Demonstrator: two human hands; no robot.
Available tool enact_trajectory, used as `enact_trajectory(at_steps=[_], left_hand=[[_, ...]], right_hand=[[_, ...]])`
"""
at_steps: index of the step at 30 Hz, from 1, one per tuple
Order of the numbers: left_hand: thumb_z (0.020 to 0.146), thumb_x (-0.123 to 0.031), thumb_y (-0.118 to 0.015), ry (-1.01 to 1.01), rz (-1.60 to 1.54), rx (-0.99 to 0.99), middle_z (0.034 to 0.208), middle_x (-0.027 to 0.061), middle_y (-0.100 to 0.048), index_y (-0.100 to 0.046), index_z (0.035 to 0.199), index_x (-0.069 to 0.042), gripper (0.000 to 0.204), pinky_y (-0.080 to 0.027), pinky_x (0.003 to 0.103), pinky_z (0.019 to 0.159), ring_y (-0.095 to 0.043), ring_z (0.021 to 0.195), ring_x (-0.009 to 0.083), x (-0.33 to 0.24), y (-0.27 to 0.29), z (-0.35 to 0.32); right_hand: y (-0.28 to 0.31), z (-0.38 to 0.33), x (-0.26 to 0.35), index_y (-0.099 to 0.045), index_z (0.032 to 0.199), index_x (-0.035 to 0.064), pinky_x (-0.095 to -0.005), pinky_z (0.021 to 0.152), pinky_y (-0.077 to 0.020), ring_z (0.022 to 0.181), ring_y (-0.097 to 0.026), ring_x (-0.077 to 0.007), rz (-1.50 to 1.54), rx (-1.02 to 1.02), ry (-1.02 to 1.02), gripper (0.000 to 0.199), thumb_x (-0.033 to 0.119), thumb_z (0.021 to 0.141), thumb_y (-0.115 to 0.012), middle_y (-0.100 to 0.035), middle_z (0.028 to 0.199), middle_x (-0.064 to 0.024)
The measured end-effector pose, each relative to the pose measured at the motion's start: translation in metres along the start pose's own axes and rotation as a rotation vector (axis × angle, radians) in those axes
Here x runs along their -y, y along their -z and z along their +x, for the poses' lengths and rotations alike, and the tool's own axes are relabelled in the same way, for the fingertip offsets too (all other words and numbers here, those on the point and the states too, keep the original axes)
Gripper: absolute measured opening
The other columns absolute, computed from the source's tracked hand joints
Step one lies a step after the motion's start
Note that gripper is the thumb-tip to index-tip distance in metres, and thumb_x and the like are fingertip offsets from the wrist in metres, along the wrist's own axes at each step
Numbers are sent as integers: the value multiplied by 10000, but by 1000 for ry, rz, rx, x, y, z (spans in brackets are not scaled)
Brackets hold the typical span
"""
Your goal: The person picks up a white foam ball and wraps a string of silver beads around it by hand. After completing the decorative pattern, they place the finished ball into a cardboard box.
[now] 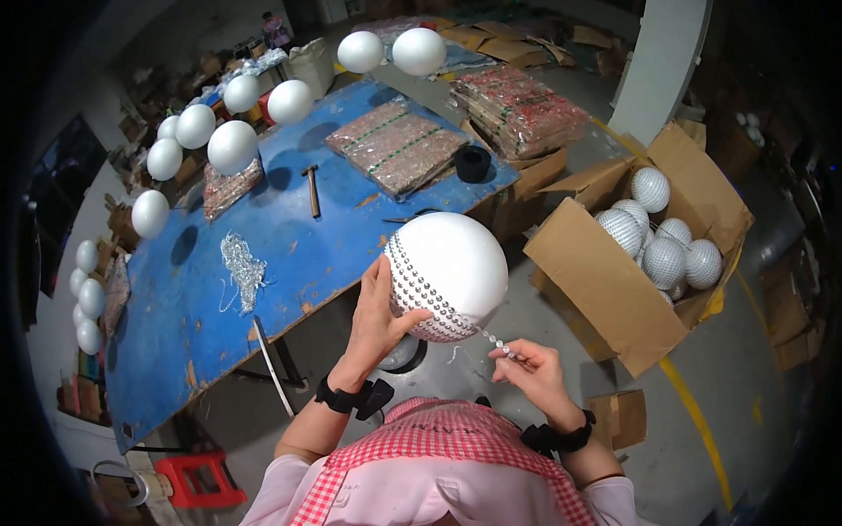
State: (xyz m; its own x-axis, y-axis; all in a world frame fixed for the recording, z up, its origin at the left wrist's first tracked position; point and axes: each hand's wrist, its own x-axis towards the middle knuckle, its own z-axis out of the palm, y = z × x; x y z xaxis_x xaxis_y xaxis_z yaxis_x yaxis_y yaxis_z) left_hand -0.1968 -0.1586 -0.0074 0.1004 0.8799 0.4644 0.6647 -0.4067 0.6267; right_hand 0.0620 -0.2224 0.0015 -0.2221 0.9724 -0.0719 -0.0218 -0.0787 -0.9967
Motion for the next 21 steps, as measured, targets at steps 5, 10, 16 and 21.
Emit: enact_trajectory(at_steps=[5,10,16,21], left_hand=[[676,-324,-811,13,27,-49,1360,272,-396,-254,1407,79,1004,-363,444,1020,-402,1244,424,3,-10,-3],[674,-313,-815,43,-3,-87,1377,270,-401,-259,1414,66,1001,-354,441,1035,-396,1267,411,2,-8,-4],[698,-299,-813,195,-169,-68,1390,272,-397,-295,1414,25,941,-348,445,1056,-392,1295,394,-1,-8,-3],[769,-273,-768,152,-73,-143,1388,296,-382,-335,1402,-21,807,-364,444,1047,-379,1305,418,-8,-8,-5]], right_hand=[[7,-5,-2,-700,948,-33,-200,550,-398,628,-555,-68,-219,-149,198,136,35,885,-601,-632,712,-37],[8,5,-24,-715,947,-8,-197,560,-391,635,-532,-70,-241,-238,290,129,-4,836,-648,-636,731,-45],[9,13,-37,-695,898,-6,-261,562,-417,673,-576,-110,-324,-294,303,85,9,823,-659,-626,726,-46],[11,23,-48,-643,910,12,-322,610,-477,686,-612,-207,-896,-26,54,96,86,883,-588,-594,707,-85]])
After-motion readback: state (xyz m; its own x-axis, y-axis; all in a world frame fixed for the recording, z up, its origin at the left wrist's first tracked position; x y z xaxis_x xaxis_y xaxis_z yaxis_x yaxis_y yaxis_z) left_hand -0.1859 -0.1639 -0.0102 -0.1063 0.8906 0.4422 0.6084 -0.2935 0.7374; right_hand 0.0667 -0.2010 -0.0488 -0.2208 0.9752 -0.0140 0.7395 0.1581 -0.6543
